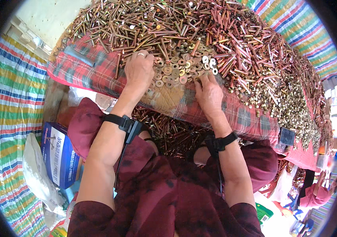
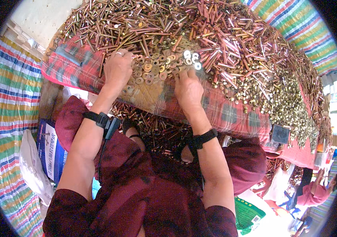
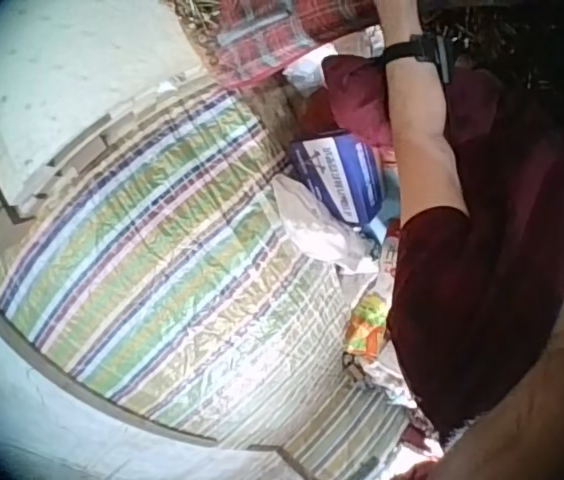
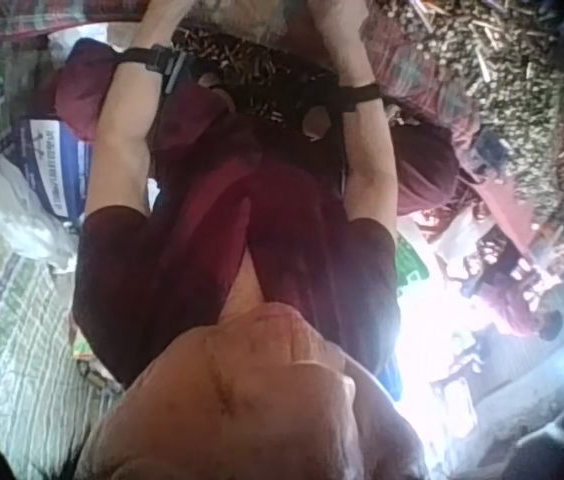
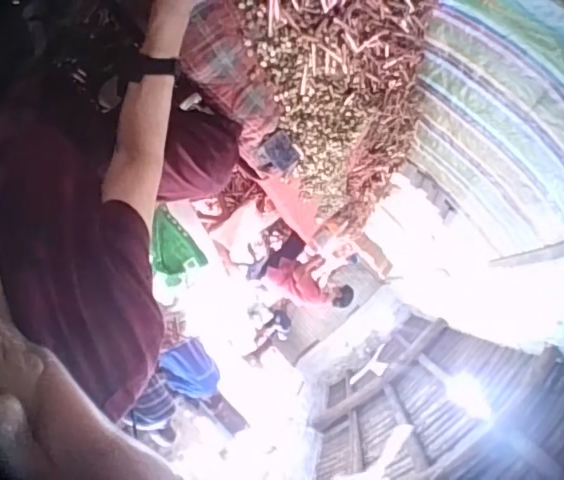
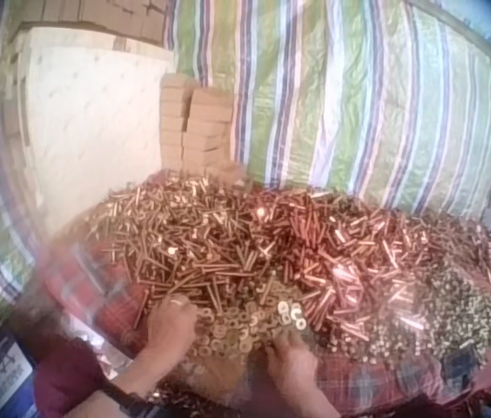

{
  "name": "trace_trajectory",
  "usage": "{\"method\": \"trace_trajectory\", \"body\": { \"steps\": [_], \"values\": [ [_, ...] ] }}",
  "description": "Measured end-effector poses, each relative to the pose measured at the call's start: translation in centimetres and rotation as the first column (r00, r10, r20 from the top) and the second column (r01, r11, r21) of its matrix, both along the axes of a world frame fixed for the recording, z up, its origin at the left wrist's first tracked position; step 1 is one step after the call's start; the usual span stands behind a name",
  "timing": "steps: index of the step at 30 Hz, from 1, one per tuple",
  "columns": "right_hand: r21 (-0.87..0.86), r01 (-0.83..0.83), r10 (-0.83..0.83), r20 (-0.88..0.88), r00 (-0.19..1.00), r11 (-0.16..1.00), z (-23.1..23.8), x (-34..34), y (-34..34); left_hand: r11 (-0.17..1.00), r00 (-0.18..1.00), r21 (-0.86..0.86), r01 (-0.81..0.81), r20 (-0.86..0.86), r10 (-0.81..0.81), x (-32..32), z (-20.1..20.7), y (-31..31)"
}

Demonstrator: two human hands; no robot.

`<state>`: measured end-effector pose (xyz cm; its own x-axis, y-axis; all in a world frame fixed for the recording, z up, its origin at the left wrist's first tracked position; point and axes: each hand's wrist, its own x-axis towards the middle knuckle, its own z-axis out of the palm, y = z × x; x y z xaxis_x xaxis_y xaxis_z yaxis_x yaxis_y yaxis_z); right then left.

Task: Assembling small metal components by threading brass washers onto copper tubes.

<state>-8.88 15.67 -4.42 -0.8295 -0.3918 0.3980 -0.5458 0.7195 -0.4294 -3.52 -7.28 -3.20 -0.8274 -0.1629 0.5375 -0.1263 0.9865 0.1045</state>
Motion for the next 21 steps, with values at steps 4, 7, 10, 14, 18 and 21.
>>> {"method": "trace_trajectory", "body": {
  "steps": [4,7,10,14,18,21],
  "values": [
    [0.029,0.003,-0.001,-0.058,0.998,1.0,-0.4,-0.2,-0.3,0.994,0.98,0.07,0.083,-0.186,-0.069,0.5,0.9,0.7],
    [0.015,0.047,-0.046,-0.105,0.993,0.999,-0.7,-0.6,-0.2,0.959,0.973,0.234,0.157,-0.204,-0.11,0.8,2.2,3.7],
    [-0.194,0.066,-0.085,-0.09,0.992,0.979,0.2,0.0,0.3,0.85,0.964,0.465,0.248,-0.208,-0.167,1.1,1.8,5.9],
    [-0.409,0.139,-0.118,0.076,0.99,0.902,1.6,2.6,0.8,0.256,0.885,0.927,0.275,-0.14,-0.443,2.2,1.1,8.3],
    [-0.595,0.118,-0.012,0.179,0.984,0.795,1.7,4.1,1.7,-0.112,0.846,0.993,-0.048,-0.019,-0.533,2.8,1.5,9.4],
    [-0.503,0.08,-0.053,0.067,0.996,0.86,2.6,5.1,2.0,-0.269,0.866,0.959,-0.094,-0.055,-0.497,3.1,1.5,10.0]
  ]
}}
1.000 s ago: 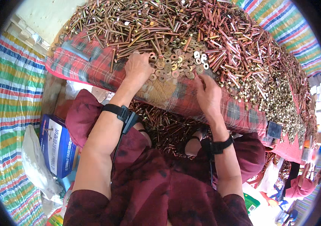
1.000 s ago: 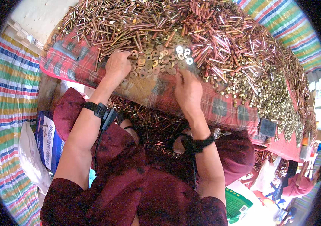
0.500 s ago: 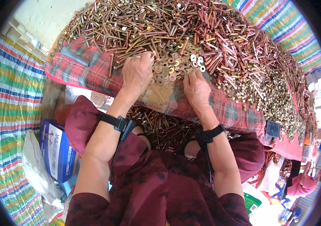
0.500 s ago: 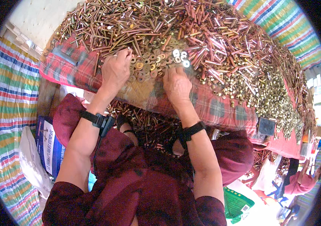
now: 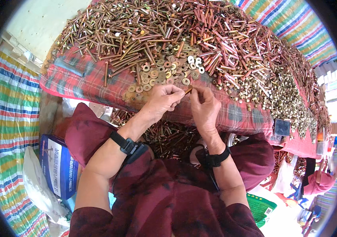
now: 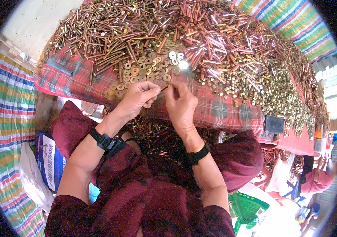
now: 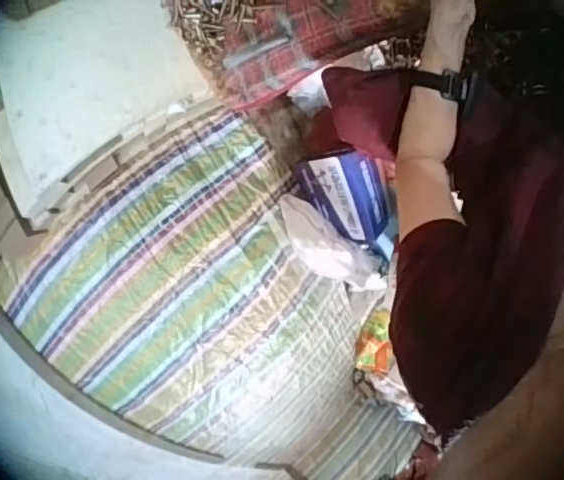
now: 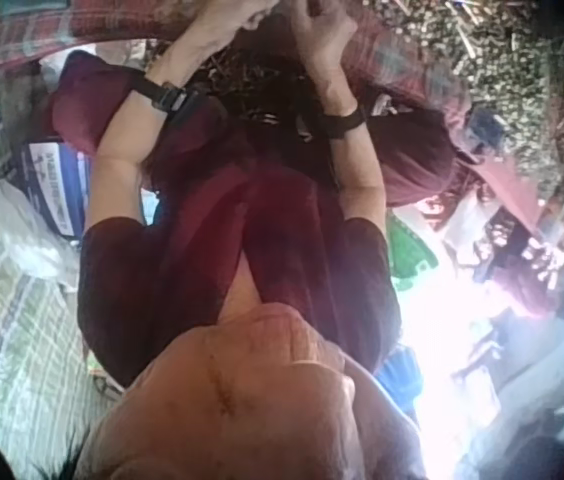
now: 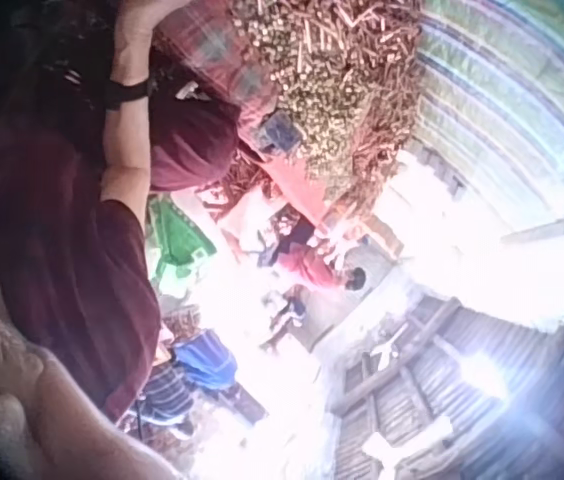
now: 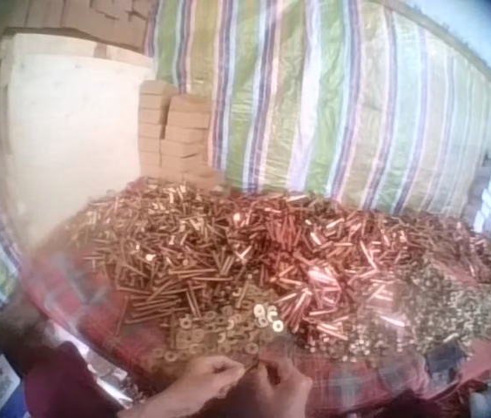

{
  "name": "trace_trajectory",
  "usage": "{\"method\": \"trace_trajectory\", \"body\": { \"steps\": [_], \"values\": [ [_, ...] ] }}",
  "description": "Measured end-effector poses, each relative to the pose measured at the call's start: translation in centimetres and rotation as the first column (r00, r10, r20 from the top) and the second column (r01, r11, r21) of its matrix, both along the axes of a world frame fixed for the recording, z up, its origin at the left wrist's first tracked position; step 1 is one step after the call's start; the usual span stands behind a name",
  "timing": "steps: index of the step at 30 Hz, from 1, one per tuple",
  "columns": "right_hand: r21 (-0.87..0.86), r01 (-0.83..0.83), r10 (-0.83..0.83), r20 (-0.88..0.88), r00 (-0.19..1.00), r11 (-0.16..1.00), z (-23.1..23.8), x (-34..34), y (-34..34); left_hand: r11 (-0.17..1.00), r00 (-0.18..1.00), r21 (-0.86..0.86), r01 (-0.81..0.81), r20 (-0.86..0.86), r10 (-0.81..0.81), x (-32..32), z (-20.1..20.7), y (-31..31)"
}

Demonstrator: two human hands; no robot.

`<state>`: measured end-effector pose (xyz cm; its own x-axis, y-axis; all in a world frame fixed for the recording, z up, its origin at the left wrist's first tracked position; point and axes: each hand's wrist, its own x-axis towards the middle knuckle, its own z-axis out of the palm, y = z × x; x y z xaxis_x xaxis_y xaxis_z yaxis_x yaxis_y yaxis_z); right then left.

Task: Assembling small metal components by threading brass washers onto copper tubes.

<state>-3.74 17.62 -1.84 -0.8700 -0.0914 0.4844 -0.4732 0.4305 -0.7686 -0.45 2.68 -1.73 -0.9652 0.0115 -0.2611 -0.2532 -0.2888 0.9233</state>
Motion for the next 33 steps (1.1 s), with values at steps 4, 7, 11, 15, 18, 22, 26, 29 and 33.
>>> {"method": "trace_trajectory", "body": {
  "steps": [4,7,11,15,18,22,26,29,33],
  "values": [
    [0.166,-0.17,0.194,-0.143,0.97,0.971,-0.1,1.0,0.1,0.992,0.998,0.11,-0.055,0.04,0.051,0.1,-0.3,0.2],
    [0.271,0.068,-0.015,-0.193,0.981,0.96,0.8,-2.6,2.4,0.953,0.986,0.273,-0.135,0.13,0.103,0.0,-0.4,-0.5],
    [0.57,0.424,-0.36,-0.229,0.905,0.704,-0.6,-8.7,7.4,0.957,0.989,0.269,-0.11,0.12,0.08,-0.4,-0.6,0.1],
    [0.652,0.321,-0.236,-0.218,0.947,0.687,-2.3,-10.0,7.4,0.958,0.989,0.266,-0.108,0.126,0.077,-0.4,-1.0,-0.1],
    [0.627,0.213,-0.092,-0.22,0.971,0.749,-1.7,-8.7,5.5,0.968,0.99,0.216,-0.127,0.082,0.112,-0.4,-1.2,-0.5],
    [0.349,0.115,-0.077,-0.122,0.99,0.93,0.5,-5.4,3.8,0.979,0.989,0.154,-0.135,0.082,0.123,-0.2,-0.9,-0.6],
    [-0.458,-0.051,0.213,0.309,0.927,0.888,1.7,-2.8,2.9,0.987,0.995,0.132,-0.094,0.048,0.088,0.2,-0.6,-0.5],
    [-0.629,-0.021,0.349,0.404,0.846,0.777,1.9,-1.7,2.7,0.986,0.997,0.145,-0.078,0.037,0.074,0.4,-0.7,-0.5],
    [-0.628,0.0,0.344,0.426,0.837,0.779,1.2,-0.9,2.8,0.989,0.998,0.14,-0.051,0.032,0.047,0.5,-1.0,-0.4]
  ]
}}
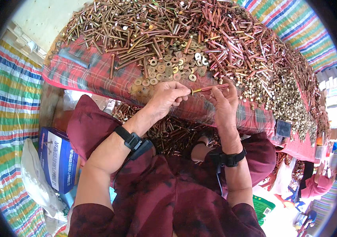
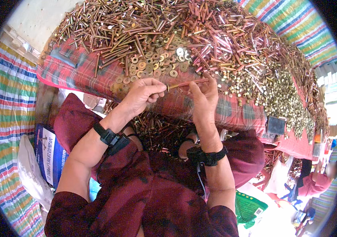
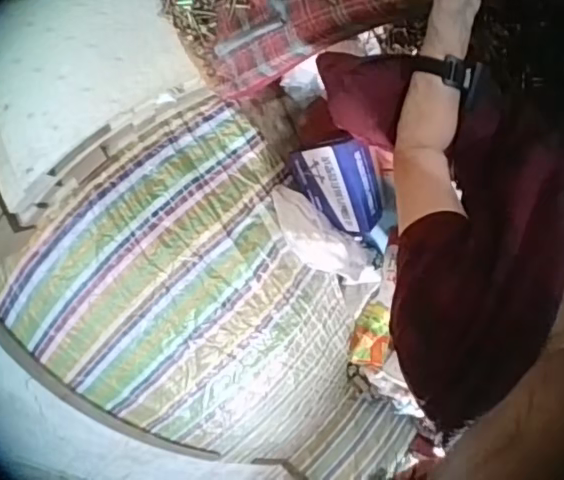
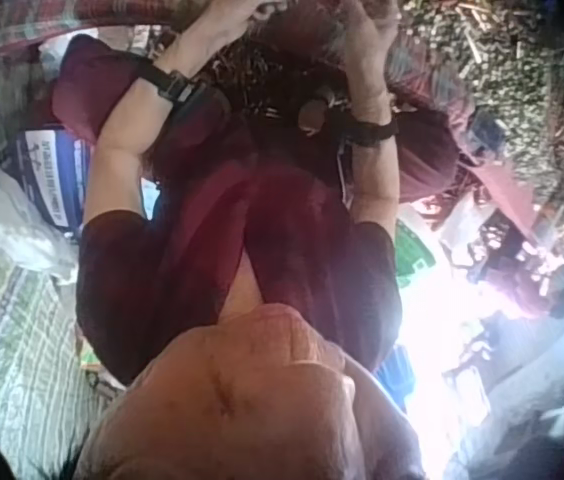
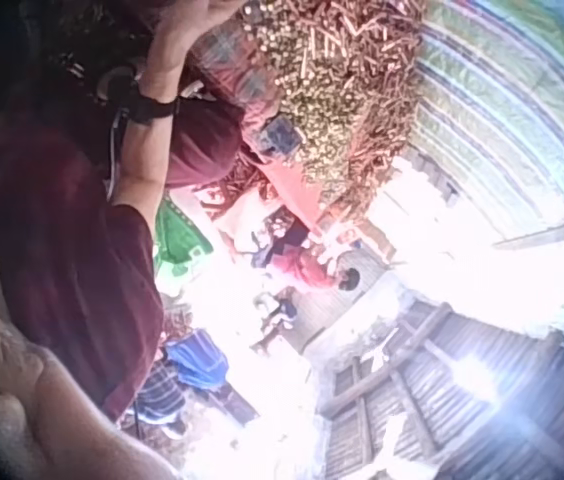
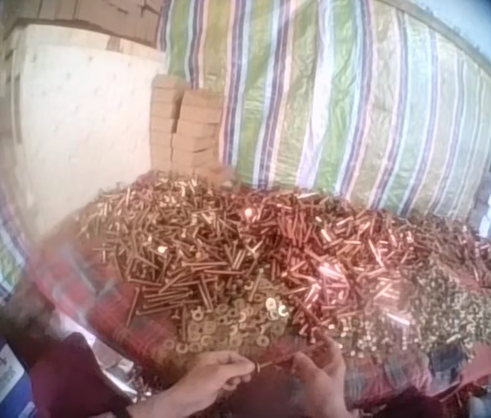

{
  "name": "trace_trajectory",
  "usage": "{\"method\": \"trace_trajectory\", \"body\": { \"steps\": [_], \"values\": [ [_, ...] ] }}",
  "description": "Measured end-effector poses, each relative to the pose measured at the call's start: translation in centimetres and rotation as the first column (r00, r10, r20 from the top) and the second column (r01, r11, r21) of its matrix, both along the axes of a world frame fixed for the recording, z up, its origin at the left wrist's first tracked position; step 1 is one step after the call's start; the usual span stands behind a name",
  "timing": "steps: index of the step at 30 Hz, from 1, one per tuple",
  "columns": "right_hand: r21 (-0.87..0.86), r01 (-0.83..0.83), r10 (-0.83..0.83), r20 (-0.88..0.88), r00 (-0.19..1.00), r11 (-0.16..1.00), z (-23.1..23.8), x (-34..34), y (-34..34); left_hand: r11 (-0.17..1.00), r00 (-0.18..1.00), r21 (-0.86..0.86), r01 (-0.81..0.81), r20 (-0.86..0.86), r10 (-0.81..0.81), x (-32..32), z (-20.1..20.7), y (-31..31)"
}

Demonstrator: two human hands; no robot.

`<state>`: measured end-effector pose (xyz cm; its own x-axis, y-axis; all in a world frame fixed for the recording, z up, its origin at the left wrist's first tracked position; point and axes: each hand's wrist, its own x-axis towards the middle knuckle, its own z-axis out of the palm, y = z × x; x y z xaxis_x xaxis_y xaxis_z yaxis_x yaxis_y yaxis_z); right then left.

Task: Assembling small metal components by threading brass washers onto copper tubes.

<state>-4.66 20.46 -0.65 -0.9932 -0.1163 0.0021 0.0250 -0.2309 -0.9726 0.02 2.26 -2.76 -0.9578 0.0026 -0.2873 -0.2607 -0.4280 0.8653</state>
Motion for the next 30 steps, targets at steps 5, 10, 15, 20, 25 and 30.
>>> {"method": "trace_trajectory", "body": {
  "steps": [5,10,15,20,25,30],
  "values": [
    [0.017,-0.012,0.011,0.067,0.998,1.0,-0.3,0.6,-0.1,0.987,0.993,-0.149,-0.054,-0.115,0.037,0.0,-0.5,0.7],
    [0.223,-0.208,0.196,0.073,0.978,0.952,-2.2,2.4,-1.5,0.99,0.99,-0.036,-0.138,-0.024,0.137,0.2,0.8,1.8],
    [0.79,0.424,0.132,-0.526,0.84,0.443,-1.4,-1.9,2.3,0.992,0.993,-0.07,0.106,0.053,-0.102,0.7,0.7,0.8],
    [0.817,0.527,0.268,-0.576,0.773,0.236,-3.8,-5.3,5.8,0.993,0.997,-0.111,0.049,0.058,-0.043,0.2,0.5,0.5],
    [0.834,0.371,0.162,-0.466,0.87,0.408,-2.8,-4.5,4.8,0.991,0.998,-0.132,0.009,0.061,-0.001,0.4,0.9,0.2],
    [0.225,-0.26,0.265,0.006,0.964,0.939,-0.6,-1.1,2.9,0.997,0.998,-0.063,0.054,-0.041,-0.056,0.5,1.6,-0.2]
  ]
}}
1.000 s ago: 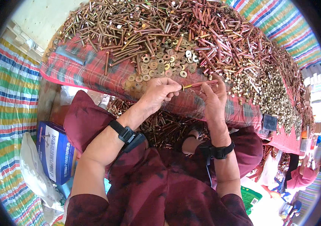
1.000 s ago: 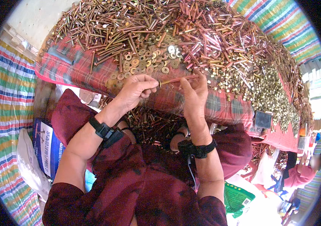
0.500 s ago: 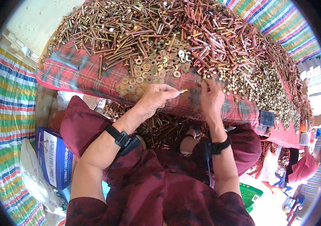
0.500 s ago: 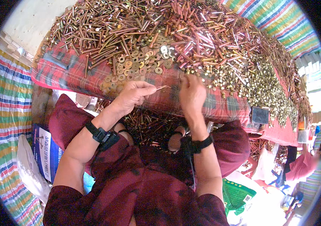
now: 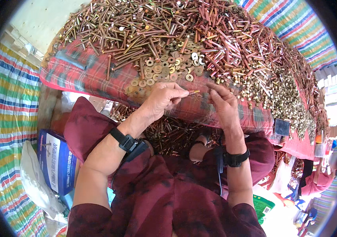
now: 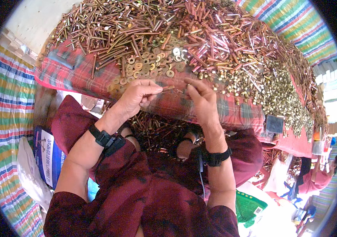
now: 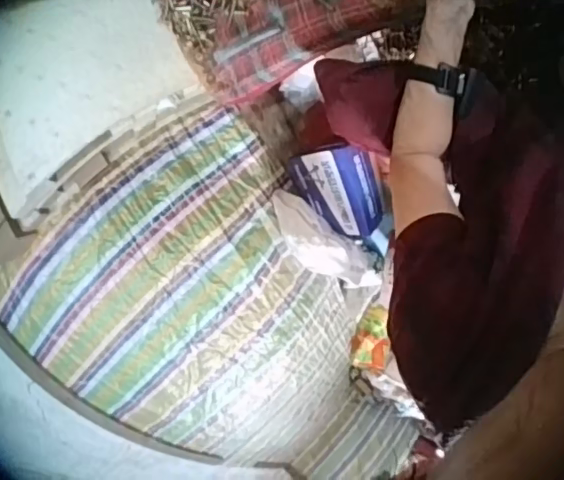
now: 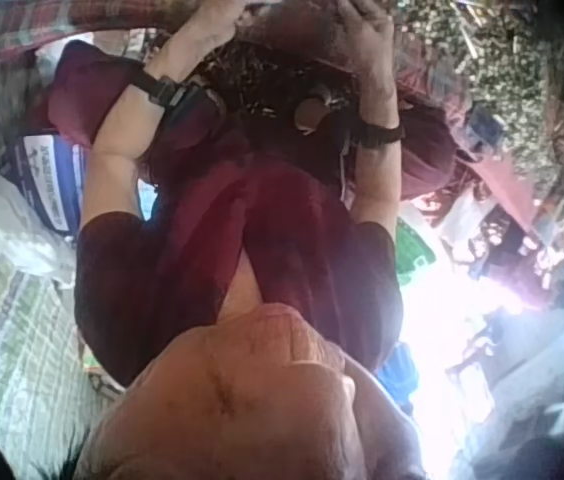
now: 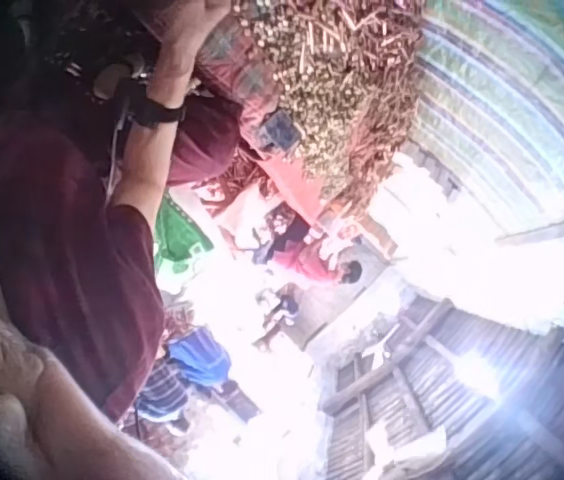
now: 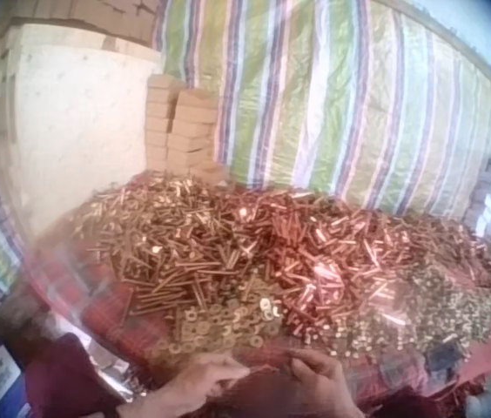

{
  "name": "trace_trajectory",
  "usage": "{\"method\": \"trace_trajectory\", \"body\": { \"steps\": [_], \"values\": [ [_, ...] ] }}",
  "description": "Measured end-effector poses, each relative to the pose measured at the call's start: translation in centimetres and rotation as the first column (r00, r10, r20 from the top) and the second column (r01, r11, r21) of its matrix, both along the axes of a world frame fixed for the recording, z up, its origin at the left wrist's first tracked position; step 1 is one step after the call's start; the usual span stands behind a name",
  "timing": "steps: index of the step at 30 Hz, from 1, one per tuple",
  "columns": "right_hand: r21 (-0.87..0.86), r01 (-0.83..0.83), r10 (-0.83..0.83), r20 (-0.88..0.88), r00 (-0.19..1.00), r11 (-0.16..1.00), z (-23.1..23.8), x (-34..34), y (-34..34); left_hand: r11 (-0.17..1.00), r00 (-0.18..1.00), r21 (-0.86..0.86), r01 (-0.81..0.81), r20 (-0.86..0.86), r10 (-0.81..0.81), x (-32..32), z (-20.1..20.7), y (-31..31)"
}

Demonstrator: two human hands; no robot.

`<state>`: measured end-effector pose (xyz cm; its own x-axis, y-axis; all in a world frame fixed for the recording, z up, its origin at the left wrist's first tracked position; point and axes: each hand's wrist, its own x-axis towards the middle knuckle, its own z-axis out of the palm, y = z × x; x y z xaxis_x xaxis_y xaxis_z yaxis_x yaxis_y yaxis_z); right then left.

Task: Assembling small metal components by threading brass washers onto copper tubes.

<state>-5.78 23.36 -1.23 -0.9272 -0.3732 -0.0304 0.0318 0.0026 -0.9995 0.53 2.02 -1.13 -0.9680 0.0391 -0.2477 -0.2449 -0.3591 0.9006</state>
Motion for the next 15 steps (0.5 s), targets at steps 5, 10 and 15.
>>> {"method": "trace_trajectory", "body": {
  "steps": [5,10,15],
  "values": [
    [-0.031,-0.026,0.022,-0.11,0.994,0.999,1.2,2.1,-1.9,0.998,0.994,0.051,0.034,0.099,-0.039,0.2,0.3,-0.5],
    [-0.085,-0.065,0.054,-0.118,0.992,0.994,1.1,2.8,-3.0,0.995,0.991,0.078,0.062,0.118,-0.071,0.5,0.1,-1.3],
    [-0.089,-0.063,0.052,-0.123,0.991,0.994,1.2,3.0,-3.1,0.992,0.984,0.04,0.124,0.124,-0.128,0.4,0.1,-1.9]
  ]
}}
